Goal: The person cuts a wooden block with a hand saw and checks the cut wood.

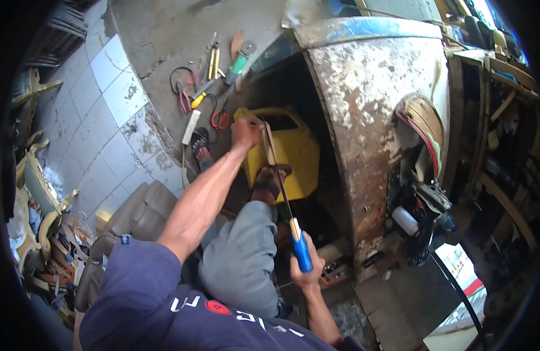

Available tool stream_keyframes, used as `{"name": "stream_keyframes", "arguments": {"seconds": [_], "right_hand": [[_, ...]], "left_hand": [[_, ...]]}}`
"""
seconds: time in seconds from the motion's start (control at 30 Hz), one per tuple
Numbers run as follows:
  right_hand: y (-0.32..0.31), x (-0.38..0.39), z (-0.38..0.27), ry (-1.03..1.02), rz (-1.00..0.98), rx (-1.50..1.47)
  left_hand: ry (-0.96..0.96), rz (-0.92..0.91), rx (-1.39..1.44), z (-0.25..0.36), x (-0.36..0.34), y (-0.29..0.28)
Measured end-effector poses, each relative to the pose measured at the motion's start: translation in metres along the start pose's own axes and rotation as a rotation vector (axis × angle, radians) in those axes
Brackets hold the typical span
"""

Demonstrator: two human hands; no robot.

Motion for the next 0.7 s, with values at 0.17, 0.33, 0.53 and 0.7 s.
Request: {"name": "stream_keyframes", "arguments": {"seconds": [0.17,0.33,0.53,0.7], "right_hand": [[0.074,-0.181,0.006,-0.183,0.084,-0.026],[0.047,-0.08,-0.021,-0.228,0.053,-0.026],[0.029,-0.077,-0.002,-0.298,0.074,-0.008],[0.077,-0.192,0.008,-0.051,0.053,-0.148]], "left_hand": [[0.061,0.011,-0.054,0.012,-0.007,0.025],[0.068,0.054,-0.106,-0.005,-0.013,0.005],[0.115,0.0,-0.016,0.024,-0.011,0.0],[0.107,0.012,-0.02,0.012,-0.013,0.014]]}}
Point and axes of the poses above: each hand's wrist, its own x-axis away from the middle knuckle, its own y-axis out of the palm, z = x × y, the point moved 7 cm from there along -x, towards the middle knuckle, and after that the axes turned 12 degrees about -x, right-handed, at the moved point
